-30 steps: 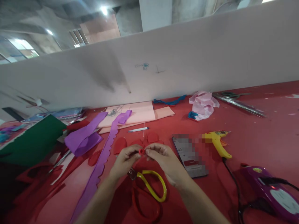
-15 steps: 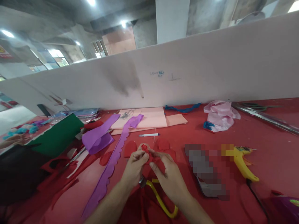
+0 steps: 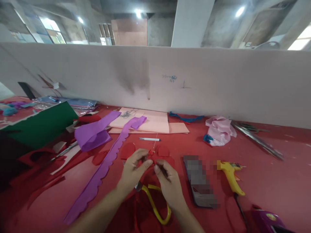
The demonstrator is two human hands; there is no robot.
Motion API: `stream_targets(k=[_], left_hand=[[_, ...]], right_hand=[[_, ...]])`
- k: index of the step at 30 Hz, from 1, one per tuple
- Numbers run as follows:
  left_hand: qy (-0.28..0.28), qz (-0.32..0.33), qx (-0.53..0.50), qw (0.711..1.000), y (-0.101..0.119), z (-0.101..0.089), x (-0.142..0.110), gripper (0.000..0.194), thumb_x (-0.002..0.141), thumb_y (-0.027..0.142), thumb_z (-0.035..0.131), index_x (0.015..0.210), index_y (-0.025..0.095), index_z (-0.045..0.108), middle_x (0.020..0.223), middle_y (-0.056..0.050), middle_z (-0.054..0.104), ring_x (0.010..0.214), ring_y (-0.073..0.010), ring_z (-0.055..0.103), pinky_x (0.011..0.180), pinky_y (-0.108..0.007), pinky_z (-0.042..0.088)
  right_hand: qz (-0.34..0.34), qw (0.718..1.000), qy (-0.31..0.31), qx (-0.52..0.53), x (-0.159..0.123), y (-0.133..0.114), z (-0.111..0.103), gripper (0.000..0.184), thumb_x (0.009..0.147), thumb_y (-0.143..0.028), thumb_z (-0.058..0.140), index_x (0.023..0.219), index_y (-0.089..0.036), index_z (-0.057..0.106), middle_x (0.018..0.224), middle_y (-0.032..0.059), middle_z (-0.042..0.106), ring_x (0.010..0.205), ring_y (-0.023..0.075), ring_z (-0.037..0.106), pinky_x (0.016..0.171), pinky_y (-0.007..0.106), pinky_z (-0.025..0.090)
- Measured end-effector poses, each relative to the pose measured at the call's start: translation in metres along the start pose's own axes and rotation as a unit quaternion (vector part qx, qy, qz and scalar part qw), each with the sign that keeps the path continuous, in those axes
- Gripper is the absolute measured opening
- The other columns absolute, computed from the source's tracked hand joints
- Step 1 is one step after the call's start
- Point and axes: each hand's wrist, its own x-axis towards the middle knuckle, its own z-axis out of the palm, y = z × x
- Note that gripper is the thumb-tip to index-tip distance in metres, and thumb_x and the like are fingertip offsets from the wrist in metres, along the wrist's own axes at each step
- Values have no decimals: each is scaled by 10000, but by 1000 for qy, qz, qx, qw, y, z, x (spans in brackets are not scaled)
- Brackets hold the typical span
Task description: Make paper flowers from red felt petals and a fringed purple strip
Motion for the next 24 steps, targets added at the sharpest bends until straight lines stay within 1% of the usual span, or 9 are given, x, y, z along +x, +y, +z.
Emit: stream_targets(k=[1, 2, 4, 6, 10, 14, 19, 21, 24], left_hand=[[31, 56, 60, 996, 2, -2, -1, 95, 800, 198, 647, 891, 176, 669, 833, -35, 605, 775, -154, 556, 734, -293, 446], [58, 115, 117, 985, 4, -4, -2, 96, 797, 166, 646, 890, 183, 660, 834, -35, 620, 785, -157, 558, 750, -305, 436], [90, 212, 199, 952, 7, -8, -4, 123, 794, 113, 639, 885, 195, 649, 842, -37, 642, 804, -161, 562, 777, -327, 412], [103, 258, 238, 931, 8, -10, -6, 165, 792, 89, 638, 912, 202, 644, 835, -34, 654, 775, -153, 564, 774, -338, 395], [104, 288, 287, 908, 9, -12, -6, 195, 784, 99, 654, 940, 216, 650, 823, -26, 672, 741, -147, 579, 790, -365, 361], [98, 315, 339, 881, 9, -16, -3, 170, 793, 121, 644, 931, 221, 655, 793, -13, 691, 712, -143, 595, 820, -381, 333], [84, 358, 358, 858, 10, -23, 1, 135, 800, 130, 642, 911, 205, 644, 782, -9, 704, 692, -138, 605, 833, -380, 328], [79, 370, 359, 853, 9, -24, 1, 144, 809, 134, 630, 929, 212, 646, 792, -8, 710, 686, -133, 609, 830, -371, 332], [71, 367, 346, 861, 9, -23, 0, 167, 821, 136, 612, 959, 222, 648, 815, -10, 714, 703, -132, 616, 825, -363, 338]], right_hand=[[0, 1000, 1, -1, 0, 0, 0, 188, 855, -395, 601, 835, -216, 653, 738, 1, 617, 698, 161, 552, 666, 259, 439], [0, 1000, 0, -3, 0, 0, 0, 192, 858, -394, 597, 812, -213, 643, 733, -3, 607, 694, 157, 540, 659, 254, 427], [-1, 1000, -6, -6, 1, 1, -1, 197, 862, -388, 591, 787, -210, 629, 720, -11, 585, 686, 151, 520, 646, 246, 407], [-2, 1000, -11, -13, 1, 2, -1, 196, 862, -379, 593, 774, -206, 622, 702, -19, 559, 682, 147, 506, 640, 241, 392], [-1, 1000, -14, -19, 0, 4, -1, 189, 857, -372, 600, 776, -202, 622, 700, -22, 548, 686, 146, 500, 645, 242, 383], [11, 1000, -12, -16, 0, 6, -1, 188, 854, -375, 605, 774, -206, 627, 696, -21, 552, 678, 146, 493, 636, 241, 373], [38, 999, -12, 37, 0, 11, -3, 199, 837, -393, 634, 781, -202, 639, 676, -19, 520, 651, 135, 450, 608, 236, 363], [51, 997, -11, 57, 0, 13, -4, 206, 818, -406, 656, 801, -200, 655, 683, -13, 525, 653, 137, 455, 611, 239, 372], [61, 996, -2, 70, 0, 12, -4, 223, 786, -422, 686, 816, -201, 675, 696, -8, 555, 660, 141, 482, 620, 243, 391]])
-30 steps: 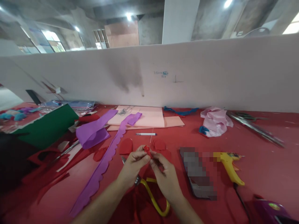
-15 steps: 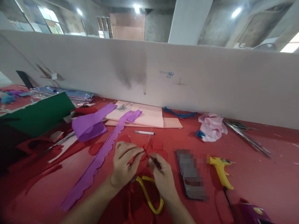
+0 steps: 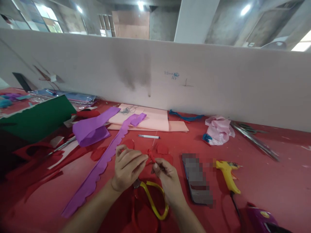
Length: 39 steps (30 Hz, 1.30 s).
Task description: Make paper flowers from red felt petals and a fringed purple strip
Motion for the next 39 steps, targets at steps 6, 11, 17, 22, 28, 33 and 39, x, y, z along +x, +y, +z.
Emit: stream_targets(k=[6, 11, 17, 22, 28, 33, 39], left_hand=[[1, -51, -21, 998, 6, 4, -1, 177, 800, 159, 657, 964, 226, 673, 777, -10, 680, 698, -139, 587, 811, -366, 346], [-4, -66, -22, 998, 6, 6, 0, 223, 805, 143, 637, 995, 243, 697, 717, 6, 618, 663, -123, 537, 763, -340, 340], [-30, -72, -99, 992, 8, 4, -2, 329, 809, 156, 616, 1116, 268, 658, 828, -27, 601, 765, -156, 532, 745, -331, 378], [-9, -341, -305, 889, 2, 7, 2, 158, 877, 203, 545, 983, 212, 662, 892, -40, 617, 825, -154, 548, 750, -288, 431], [-101, -494, -520, 689, -6, 7, 10, 140, 761, 300, 694, 768, 166, 735, 753, -43, 662, 702, -136, 548, 684, -261, 433], [-120, -502, -557, 651, -4, 5, 12, 149, 704, 291, 740, 681, 146, 716, 660, -34, 634, 642, -124, 537, 638, -245, 425], [-131, -481, -496, 711, -5, 3, 14, 158, 736, 288, 709, 704, 139, 667, 664, -8, 592, 647, -108, 502, 648, -231, 407]], right_hand=[[-50, 997, 9, -55, -2, -10, 4, 172, 806, -383, 657, 790, -214, 682, 709, -7, 614, 700, 159, 549, 676, 256, 433], [-61, 994, 4, -91, -2, -8, 4, 168, 829, -357, 628, 859, -207, 696, 755, 10, 649, 731, 172, 576, 719, 281, 454], [-28, 999, -15, -16, -2, -4, 4, 189, 810, -392, 647, 827, -207, 684, 725, 0, 607, 703, 161, 530, 684, 271, 431], [4, 999, -43, 31, -1, -8, 4, 244, 785, -426, 671, 741, -186, 670, 631, -20, 566, 617, 133, 463, 618, 251, 363], [32, 994, -89, 58, -1, -10, 3, 291, 767, -444, 692, 661, -181, 628, 618, -26, 532, 608, 124, 429, 614, 247, 337], [39, 992, -98, 72, 0, -13, 2, 298, 736, -451, 718, 651, -179, 630, 645, -15, 549, 639, 135, 455, 643, 253, 355], [29, 995, -75, 56, 2, -11, 0, 323, 727, -470, 719, 630, -179, 619, 616, -22, 520, 623, 134, 432, 616, 248, 336]])
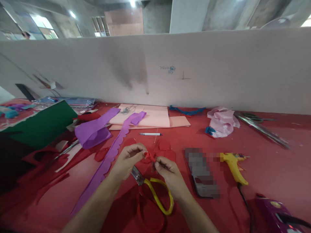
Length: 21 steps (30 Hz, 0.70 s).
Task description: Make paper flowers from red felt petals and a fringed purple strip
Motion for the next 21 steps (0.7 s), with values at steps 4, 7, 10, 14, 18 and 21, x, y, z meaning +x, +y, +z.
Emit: stream_targets(k=[4, 7, 10, 14, 18, 21], left_hand=[[-2, 10, 69, 998, 2, 2, 0, 154, 786, 276, 651, 719, 140, 623, 667, 16, 527, 643, -93, 439, 625, -214, 366], [6, -20, 40, 999, 0, 5, 0, 169, 792, 300, 639, 736, 143, 611, 665, 24, 503, 631, -88, 414, 604, -205, 350], [-5, -44, -15, 999, -4, 7, -1, 191, 811, 322, 617, 737, 147, 598, 668, 23, 503, 638, -89, 430, 628, -207, 362], [-38, -63, -59, 996, -9, 7, 0, 185, 815, 304, 593, 713, 150, 586, 655, 23, 499, 651, -96, 450, 657, -214, 365], [-26, -73, -70, 995, -10, 8, -1, 124, 772, 264, 607, 717, 153, 599, 649, 30, 498, 643, -91, 443, 650, -208, 354], [-19, -83, -75, 994, -9, 9, -1, 96, 742, 243, 609, 709, 153, 608, 630, 33, 498, 628, -92, 438, 638, -210, 349]], right_hand=[[3, 1000, 0, 16, 0, 2, -2, 294, 731, -443, 721, 642, -177, 631, 630, -20, 550, 637, 132, 448, 635, 246, 335], [33, 998, 8, 61, 0, 1, -2, 280, 692, -423, 754, 630, -179, 631, 625, -15, 581, 623, 129, 457, 636, 247, 344], [78, 991, 26, 108, 0, -2, 0, 285, 615, -404, 809, 623, -180, 634, 637, -6, 612, 610, 128, 479, 619, 246, 357], [108, 984, 36, 138, -1, -4, 2, 285, 582, -382, 833, 640, -177, 645, 642, -7, 605, 628, 131, 511, 647, 246, 390], [109, 986, 34, 123, 0, -5, 3, 305, 582, -405, 830, 629, -173, 637, 624, -8, 590, 610, 122, 489, 616, 232, 374], [104, 988, 36, 112, 1, -4, 3, 323, 569, -421, 833, 619, -177, 627, 604, -18, 565, 602, 121, 469, 607, 230, 364]])
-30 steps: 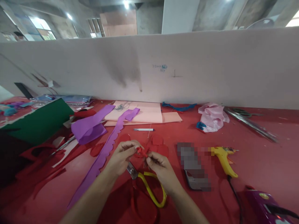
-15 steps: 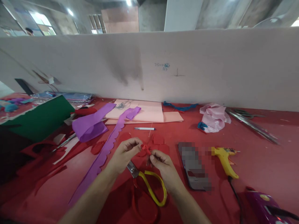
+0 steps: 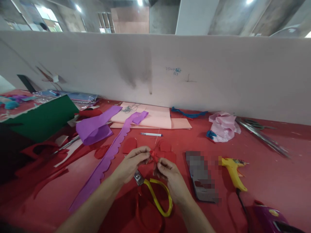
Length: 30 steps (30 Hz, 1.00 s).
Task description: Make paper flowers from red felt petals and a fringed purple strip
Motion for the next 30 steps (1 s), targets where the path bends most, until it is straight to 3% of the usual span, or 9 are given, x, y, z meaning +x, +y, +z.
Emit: stream_targets(k=[6, 13, 17, 24, 28, 30], left_hand=[[21, 6, -1, 1000, 3, 1, 0, 57, 703, 190, 609, 671, 143, 607, 594, 38, 486, 581, -79, 397, 592, -204, 314], [23, -33, -104, 994, -1, 5, 0, 91, 691, 195, 651, 656, 140, 587, 598, 36, 493, 572, -73, 410, 608, -196, 338], [23, -70, -145, 987, -5, 6, -1, 111, 704, 219, 681, 691, 149, 596, 657, 23, 538, 591, -73, 441, 608, -191, 352], [33, -1, -18, 999, -7, 8, -1, 165, 693, 274, 747, 779, 154, 675, 734, -1, 583, 696, -104, 503, 697, -216, 404], [-6, 29, 42, 999, -11, 7, -1, 194, 716, 293, 737, 850, 156, 711, 828, -34, 598, 776, -144, 542, 748, -264, 433], [2, 42, 74, 996, -12, 6, 0, 143, 728, 281, 724, 804, 160, 721, 820, -31, 584, 782, -150, 546, 750, -271, 439]], right_hand=[[-37, 998, -1, -54, 1, 6, -4, 306, 633, -430, 794, 617, -175, 625, 595, -20, 565, 590, 112, 443, 581, 217, 333], [30, 998, 9, 57, -2, 1, -1, 292, 548, -356, 851, 612, -179, 628, 605, -18, 603, 587, 109, 510, 604, 214, 401], [26, 998, 9, 64, -2, -1, -1, 262, 556, -332, 844, 634, -179, 645, 610, -17, 600, 587, 112, 511, 604, 226, 409], [-22, 998, 51, 34, -1, -2, 1, 278, 559, -376, 839, 626, -176, 659, 629, -7, 607, 611, 128, 515, 597, 232, 396], [-32, 999, 29, 14, 0, 4, -1, 256, 598, -383, 814, 631, -178, 664, 596, -15, 592, 576, 119, 487, 571, 228, 369], [-35, 999, 17, 4, 1, 7, -3, 230, 639, -385, 789, 683, -186, 683, 642, -6, 618, 610, 133, 516, 609, 244, 396]])
